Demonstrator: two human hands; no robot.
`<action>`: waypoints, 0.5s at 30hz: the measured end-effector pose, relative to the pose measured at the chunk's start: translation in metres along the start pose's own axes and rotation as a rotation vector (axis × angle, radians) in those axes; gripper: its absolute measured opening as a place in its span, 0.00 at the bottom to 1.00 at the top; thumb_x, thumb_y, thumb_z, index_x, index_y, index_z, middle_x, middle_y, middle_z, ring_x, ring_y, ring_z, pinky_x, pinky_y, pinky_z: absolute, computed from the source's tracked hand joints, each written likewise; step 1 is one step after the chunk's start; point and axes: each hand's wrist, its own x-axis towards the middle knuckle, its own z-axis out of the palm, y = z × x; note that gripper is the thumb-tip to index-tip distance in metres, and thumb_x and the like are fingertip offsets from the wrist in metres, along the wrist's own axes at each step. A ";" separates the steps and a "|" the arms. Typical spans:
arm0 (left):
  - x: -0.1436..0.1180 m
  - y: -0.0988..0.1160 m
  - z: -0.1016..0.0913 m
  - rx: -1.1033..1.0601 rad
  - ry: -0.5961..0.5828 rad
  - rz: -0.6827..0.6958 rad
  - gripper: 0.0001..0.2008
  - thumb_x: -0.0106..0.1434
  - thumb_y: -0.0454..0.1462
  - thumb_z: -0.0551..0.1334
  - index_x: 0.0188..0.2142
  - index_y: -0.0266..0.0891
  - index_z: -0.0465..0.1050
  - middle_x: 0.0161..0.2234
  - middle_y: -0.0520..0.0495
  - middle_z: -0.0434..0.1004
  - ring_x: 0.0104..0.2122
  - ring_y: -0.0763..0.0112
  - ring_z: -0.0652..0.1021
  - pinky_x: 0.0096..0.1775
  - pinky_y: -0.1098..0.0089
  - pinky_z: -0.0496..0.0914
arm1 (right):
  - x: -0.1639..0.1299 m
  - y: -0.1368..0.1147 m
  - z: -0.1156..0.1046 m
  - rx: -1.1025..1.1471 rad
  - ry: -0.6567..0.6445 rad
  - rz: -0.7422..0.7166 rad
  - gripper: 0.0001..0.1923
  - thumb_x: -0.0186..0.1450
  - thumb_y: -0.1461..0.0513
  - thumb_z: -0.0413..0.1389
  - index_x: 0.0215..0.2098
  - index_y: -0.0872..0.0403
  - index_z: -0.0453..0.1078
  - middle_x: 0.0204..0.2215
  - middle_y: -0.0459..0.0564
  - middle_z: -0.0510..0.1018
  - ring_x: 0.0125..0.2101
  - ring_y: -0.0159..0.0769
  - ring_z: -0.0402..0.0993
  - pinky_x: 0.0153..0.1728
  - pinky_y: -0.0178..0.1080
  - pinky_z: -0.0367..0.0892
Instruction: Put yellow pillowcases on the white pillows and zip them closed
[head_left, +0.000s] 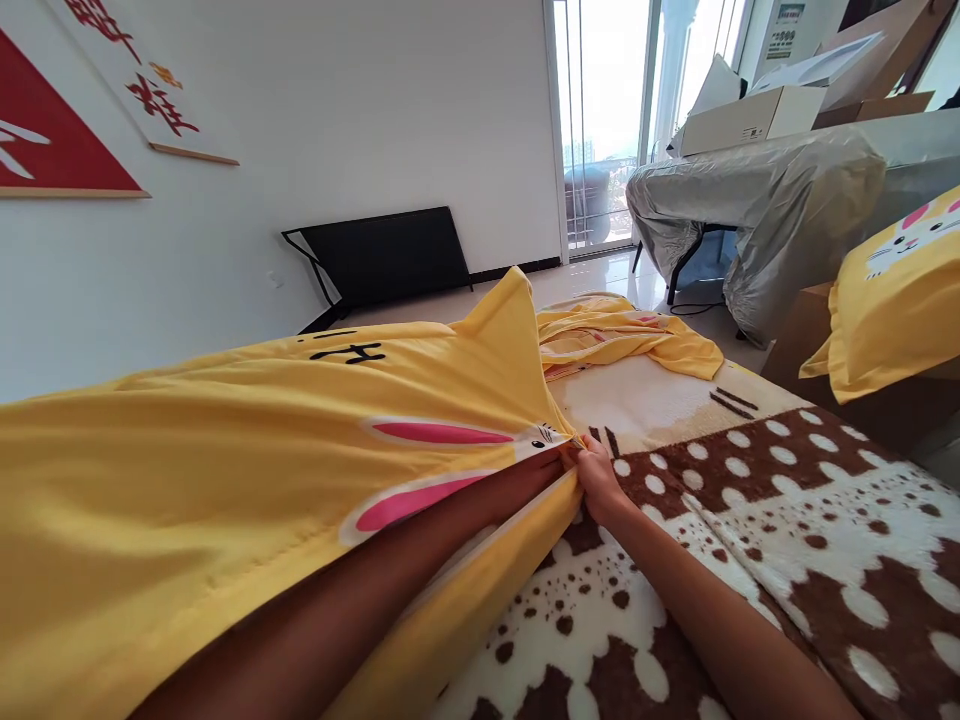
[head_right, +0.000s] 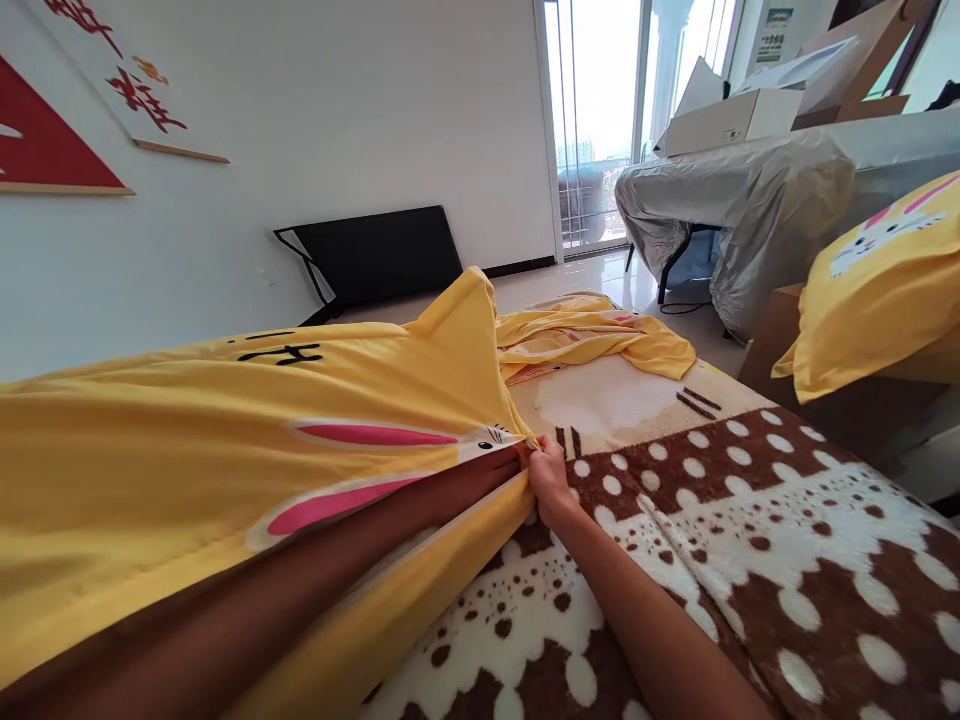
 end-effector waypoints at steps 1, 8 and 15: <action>-0.002 -0.003 -0.002 0.004 -0.017 0.001 0.19 0.67 0.35 0.45 0.53 0.41 0.66 0.57 0.46 0.67 0.57 0.62 0.66 0.60 0.61 0.58 | 0.000 -0.001 0.001 -0.029 -0.010 -0.007 0.09 0.51 0.60 0.51 0.31 0.52 0.61 0.24 0.44 0.70 0.26 0.34 0.66 0.27 0.34 0.62; -0.007 -0.022 -0.004 0.107 -0.141 0.034 0.19 0.57 0.32 0.59 0.49 0.38 0.67 0.55 0.41 0.69 0.55 0.57 0.68 0.58 0.56 0.59 | -0.003 -0.013 -0.009 -0.908 -0.046 -0.221 0.10 0.49 0.71 0.50 0.30 0.54 0.63 0.28 0.51 0.74 0.32 0.38 0.69 0.29 0.34 0.55; -0.009 -0.004 -0.003 0.146 -0.152 0.079 0.16 0.65 0.32 0.47 0.47 0.38 0.68 0.51 0.43 0.71 0.54 0.65 0.67 0.60 0.63 0.56 | -0.004 -0.014 -0.009 -1.021 -0.002 -0.256 0.07 0.54 0.70 0.48 0.29 0.55 0.64 0.27 0.53 0.73 0.29 0.37 0.67 0.28 0.34 0.52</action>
